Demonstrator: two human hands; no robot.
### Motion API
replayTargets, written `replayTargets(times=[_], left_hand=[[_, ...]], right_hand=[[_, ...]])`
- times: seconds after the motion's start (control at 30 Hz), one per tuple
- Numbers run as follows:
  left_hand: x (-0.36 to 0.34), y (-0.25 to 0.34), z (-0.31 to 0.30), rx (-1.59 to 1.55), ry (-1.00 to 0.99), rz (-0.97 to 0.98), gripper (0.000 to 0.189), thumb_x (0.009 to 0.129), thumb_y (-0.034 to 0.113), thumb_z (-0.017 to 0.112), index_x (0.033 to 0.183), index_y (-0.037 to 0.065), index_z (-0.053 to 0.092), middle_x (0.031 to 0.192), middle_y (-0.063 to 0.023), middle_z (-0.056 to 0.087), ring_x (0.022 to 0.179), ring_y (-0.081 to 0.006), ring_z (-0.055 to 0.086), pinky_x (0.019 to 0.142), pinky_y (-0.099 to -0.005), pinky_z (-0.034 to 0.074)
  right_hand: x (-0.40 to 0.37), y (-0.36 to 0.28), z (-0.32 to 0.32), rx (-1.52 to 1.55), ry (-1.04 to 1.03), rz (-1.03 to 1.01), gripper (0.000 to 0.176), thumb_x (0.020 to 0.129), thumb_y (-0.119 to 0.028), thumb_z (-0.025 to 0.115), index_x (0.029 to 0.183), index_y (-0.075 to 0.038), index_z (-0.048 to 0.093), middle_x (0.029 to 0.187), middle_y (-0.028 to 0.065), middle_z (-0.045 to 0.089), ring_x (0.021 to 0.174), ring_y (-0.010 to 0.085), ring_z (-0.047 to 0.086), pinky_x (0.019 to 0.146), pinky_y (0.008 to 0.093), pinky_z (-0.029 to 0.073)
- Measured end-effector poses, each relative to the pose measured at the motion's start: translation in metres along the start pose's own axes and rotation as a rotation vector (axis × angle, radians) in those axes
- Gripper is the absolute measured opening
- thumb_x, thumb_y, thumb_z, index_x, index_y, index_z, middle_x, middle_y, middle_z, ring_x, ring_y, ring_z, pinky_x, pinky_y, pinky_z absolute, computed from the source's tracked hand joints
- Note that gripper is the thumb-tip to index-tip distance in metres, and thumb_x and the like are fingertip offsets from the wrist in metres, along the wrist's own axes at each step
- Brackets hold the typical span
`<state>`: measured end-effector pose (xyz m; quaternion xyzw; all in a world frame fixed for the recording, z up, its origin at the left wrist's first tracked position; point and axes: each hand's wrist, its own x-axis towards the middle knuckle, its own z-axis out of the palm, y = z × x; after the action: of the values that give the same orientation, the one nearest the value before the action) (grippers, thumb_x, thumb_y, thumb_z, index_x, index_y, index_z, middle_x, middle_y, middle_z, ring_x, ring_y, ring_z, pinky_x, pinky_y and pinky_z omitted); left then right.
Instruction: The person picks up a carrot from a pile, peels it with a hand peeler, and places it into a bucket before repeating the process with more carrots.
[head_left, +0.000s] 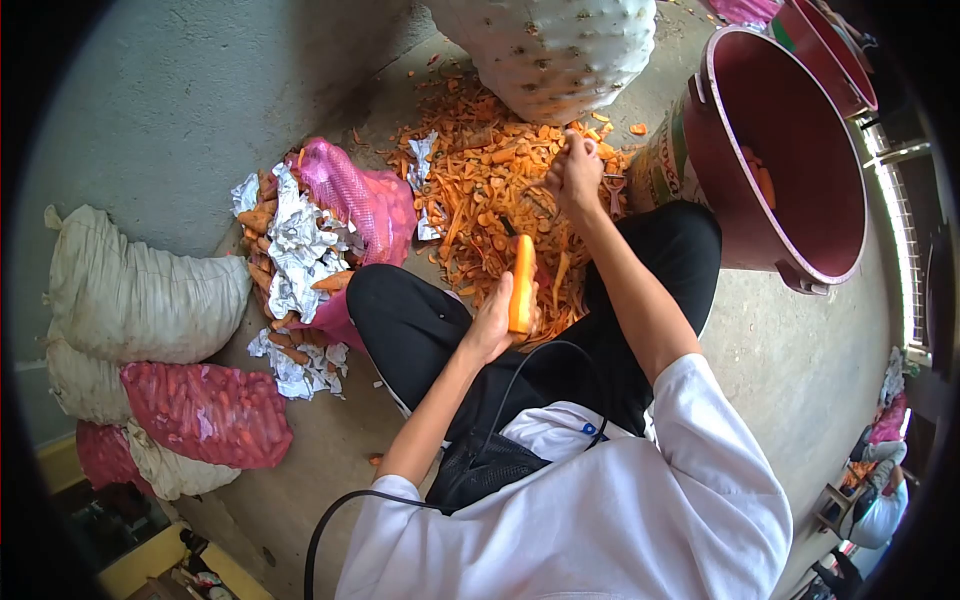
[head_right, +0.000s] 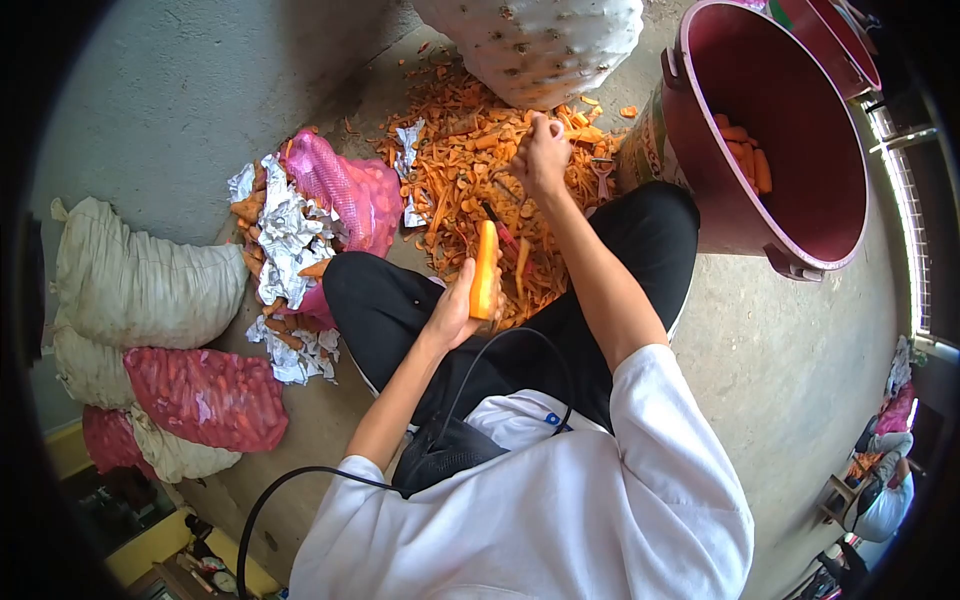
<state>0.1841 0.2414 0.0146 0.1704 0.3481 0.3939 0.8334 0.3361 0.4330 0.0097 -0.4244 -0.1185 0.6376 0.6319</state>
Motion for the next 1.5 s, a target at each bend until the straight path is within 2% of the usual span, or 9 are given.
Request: replayTargets(times=[0.1, 0.13, 0.23, 0.37, 0.4, 0.7, 0.8, 1.3, 1.5], left_hand=[[0.006, 0.005, -0.005, -0.063, 0.093, 0.064, 0.047, 0.095, 0.048, 0.039, 0.119, 0.008, 0.046, 0.089, -0.003, 0.051, 0.074, -0.0156, 0.055, 0.061, -0.0301, 0.047], [0.008, 0.006, -0.008, -0.001, 0.124, 0.08, 0.045, 0.094, 0.046, 0.042, 0.119, 0.009, 0.048, 0.089, -0.0027, 0.052, 0.076, -0.0158, 0.056, 0.064, -0.0311, 0.048], [0.016, 0.012, -0.007, -0.018, 0.242, 0.145, 0.04, 0.094, 0.044, 0.045, 0.115, 0.01, 0.05, 0.089, -0.0025, 0.054, 0.078, -0.0158, 0.057, 0.066, -0.0329, 0.049], [0.025, 0.01, -0.02, -0.213, 0.149, 0.143, 0.037, 0.096, 0.043, 0.039, 0.112, 0.013, 0.053, 0.089, -0.002, 0.058, 0.077, -0.0152, 0.057, 0.063, -0.0318, 0.047], [0.027, 0.011, -0.02, -0.242, 0.139, 0.117, 0.038, 0.097, 0.044, 0.034, 0.113, 0.015, 0.053, 0.088, -0.0023, 0.059, 0.075, -0.0155, 0.057, 0.063, -0.0306, 0.046], [0.041, 0.018, -0.014, -0.309, 0.131, 0.117, 0.056, 0.094, 0.053, 0.034, 0.106, 0.003, 0.055, 0.08, -0.006, 0.061, 0.072, -0.0173, 0.059, 0.068, -0.0317, 0.048], [0.042, 0.013, -0.024, -0.278, 0.017, 0.124, 0.06, 0.093, 0.056, 0.032, 0.1, 0.002, 0.057, 0.081, -0.008, 0.062, 0.074, -0.0187, 0.059, 0.07, -0.0325, 0.048], [0.039, 0.02, -0.002, -0.225, 0.255, 0.127, 0.064, 0.092, 0.059, 0.028, 0.099, 0.001, 0.056, 0.078, -0.0079, 0.059, 0.075, -0.0169, 0.057, 0.07, -0.0325, 0.048], [0.041, 0.016, -0.008, -0.204, 0.188, 0.111, 0.068, 0.092, 0.06, 0.024, 0.101, 0.0, 0.056, 0.081, -0.0077, 0.059, 0.074, -0.0174, 0.056, 0.071, -0.0321, 0.047]], right_hand=[[-0.01, -0.014, 0.015, 0.008, -0.041, -0.008, 0.032, 0.09, -0.029, 0.055, 0.07, -0.011, 0.038, 0.05, -0.0034, 0.035, 0.038, 0.0079, 0.034, 0.036, 0.0259, 0.038], [-0.015, -0.012, 0.019, -0.113, -0.056, -0.069, 0.037, 0.091, -0.039, 0.054, 0.074, -0.009, 0.039, 0.051, -0.0026, 0.034, 0.041, 0.0089, 0.036, 0.042, 0.0271, 0.043], [-0.061, -0.023, 0.044, 0.091, -0.102, 0.062, 0.043, 0.09, -0.047, 0.052, 0.075, -0.009, 0.04, 0.051, -0.0036, 0.03, 0.041, 0.0095, 0.033, 0.045, 0.0272, 0.045], [-0.091, -0.027, 0.027, 0.191, -0.259, 0.33, 0.043, 0.092, -0.047, 0.049, 0.067, -0.013, 0.038, 0.052, -0.0052, 0.024, 0.043, 0.007, 0.025, 0.038, 0.0222, 0.027], [-0.097, -0.025, 0.031, 0.218, -0.186, 0.353, 0.044, 0.092, -0.045, 0.049, 0.063, -0.015, 0.035, 0.05, -0.0062, 0.022, 0.04, 0.0057, 0.019, 0.036, 0.0213, 0.017], [-0.105, -0.01, 0.032, 0.089, -0.203, 0.369, 0.041, 0.091, -0.041, 0.052, 0.064, -0.015, 0.036, 0.05, -0.0055, 0.023, 0.038, 0.0057, 0.017, 0.035, 0.0215, 0.016], [-0.108, -0.007, 0.032, 0.081, -0.19, 0.391, 0.041, 0.091, -0.04, 0.052, 0.063, -0.015, 0.036, 0.049, -0.0053, 0.024, 0.038, 0.0057, 0.018, 0.035, 0.0215, 0.016], [-0.101, 0.001, 0.025, 0.106, -0.144, 0.398, 0.042, 0.092, -0.039, 0.052, 0.061, -0.016, 0.036, 0.048, -0.0059, 0.022, 0.037, 0.0064, 0.017, 0.035, 0.0224, 0.016], [-0.102, 0.001, 0.025, 0.067, -0.148, 0.379, 0.042, 0.092, -0.038, 0.052, 0.061, -0.016, 0.036, 0.048, -0.0058, 0.023, 0.037, 0.0064, 0.018, 0.034, 0.0224, 0.016]])
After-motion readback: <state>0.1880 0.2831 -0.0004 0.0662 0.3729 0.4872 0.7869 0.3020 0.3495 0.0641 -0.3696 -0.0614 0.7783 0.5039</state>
